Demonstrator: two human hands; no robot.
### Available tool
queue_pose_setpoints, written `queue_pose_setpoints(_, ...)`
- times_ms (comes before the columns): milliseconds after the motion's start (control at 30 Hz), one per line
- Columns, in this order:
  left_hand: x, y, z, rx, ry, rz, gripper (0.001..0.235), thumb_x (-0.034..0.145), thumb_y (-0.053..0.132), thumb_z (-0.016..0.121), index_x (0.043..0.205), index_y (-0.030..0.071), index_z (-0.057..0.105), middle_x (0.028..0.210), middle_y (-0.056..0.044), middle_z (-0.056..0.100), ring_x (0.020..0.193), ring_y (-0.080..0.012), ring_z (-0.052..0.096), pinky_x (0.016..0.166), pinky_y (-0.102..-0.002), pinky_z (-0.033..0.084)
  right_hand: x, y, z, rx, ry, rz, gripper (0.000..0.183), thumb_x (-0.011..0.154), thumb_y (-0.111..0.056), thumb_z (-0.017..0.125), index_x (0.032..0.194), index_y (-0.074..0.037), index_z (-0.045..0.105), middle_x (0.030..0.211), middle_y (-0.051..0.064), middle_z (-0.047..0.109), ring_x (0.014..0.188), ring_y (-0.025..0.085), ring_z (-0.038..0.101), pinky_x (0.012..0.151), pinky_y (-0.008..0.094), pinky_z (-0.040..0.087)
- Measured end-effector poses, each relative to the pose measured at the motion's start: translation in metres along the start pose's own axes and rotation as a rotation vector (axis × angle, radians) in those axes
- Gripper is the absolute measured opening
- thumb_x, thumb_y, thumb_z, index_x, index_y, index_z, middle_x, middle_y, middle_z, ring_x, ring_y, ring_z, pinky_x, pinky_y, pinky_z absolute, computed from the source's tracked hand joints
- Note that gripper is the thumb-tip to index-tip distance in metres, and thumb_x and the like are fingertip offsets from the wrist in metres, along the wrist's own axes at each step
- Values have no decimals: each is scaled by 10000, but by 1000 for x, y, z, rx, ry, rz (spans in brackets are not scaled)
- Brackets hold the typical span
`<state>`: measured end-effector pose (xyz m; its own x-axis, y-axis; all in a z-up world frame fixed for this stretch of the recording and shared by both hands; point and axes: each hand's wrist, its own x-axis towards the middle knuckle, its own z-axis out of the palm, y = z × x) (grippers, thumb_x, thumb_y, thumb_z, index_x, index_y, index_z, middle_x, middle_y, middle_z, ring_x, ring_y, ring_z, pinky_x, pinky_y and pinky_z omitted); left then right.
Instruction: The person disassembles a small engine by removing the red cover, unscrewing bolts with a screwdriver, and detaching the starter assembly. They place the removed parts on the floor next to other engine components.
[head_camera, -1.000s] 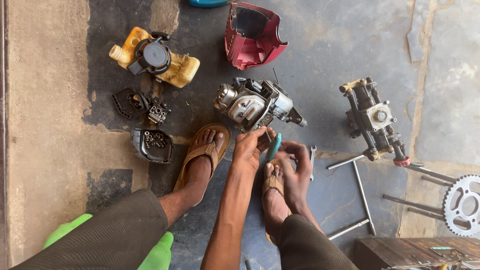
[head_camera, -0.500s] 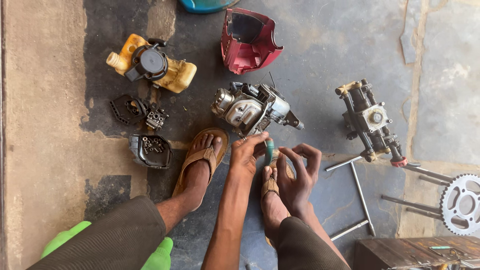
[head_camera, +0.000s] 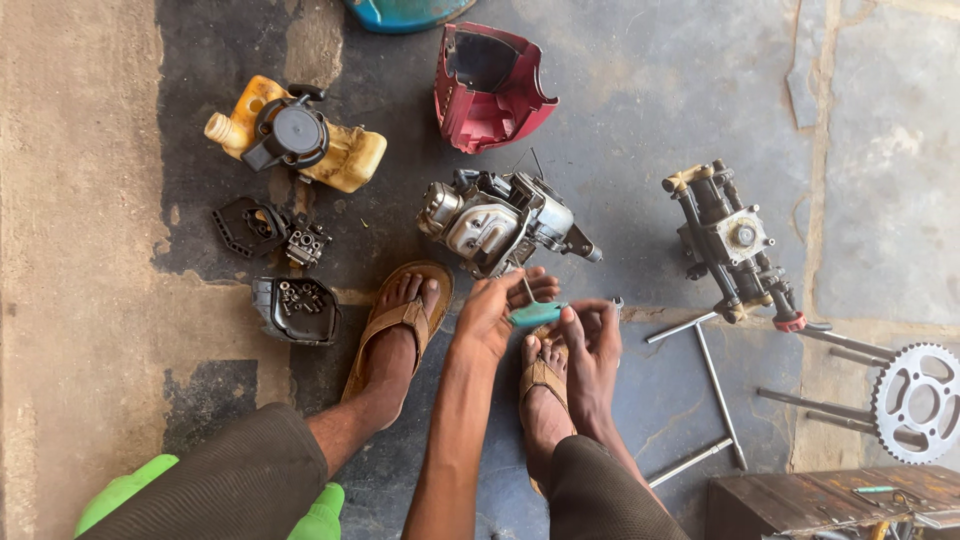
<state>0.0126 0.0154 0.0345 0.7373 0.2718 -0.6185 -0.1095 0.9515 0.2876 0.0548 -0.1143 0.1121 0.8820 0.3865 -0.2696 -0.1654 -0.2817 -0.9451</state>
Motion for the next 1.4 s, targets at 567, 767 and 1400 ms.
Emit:
queue_pose_setpoints(567,-4,-1,1,170,197,131,207,867,112,795,1000,-36,737,876,-145,767,763,-207,745,685,-306,627,3,-28,12,-456,66,-743,275,885,8,731,1108,-154,742,1209,76,569,1124,226,597,891,351,536)
queue_pose_setpoints(767,3,4,-7,-12,49,35,189,967,77,624,1053,-73,700,985,-184,748,883,-232,758,821,-343,634,-2,-9,-1,-268,105,-431,215,993,-76,678,1206,-50,659,1226,80,558,1046,151,600,882,319,527)
queue_pose_setpoints(1400,-9,9,-2,291,293,131,230,786,154,880,926,15,761,790,-102,748,641,-164,698,535,-254,565,-13,-53,25,-616,-72,-641,558,770,35,722,1301,-85,599,1133,80,715,1136,233,631,1015,427,457)
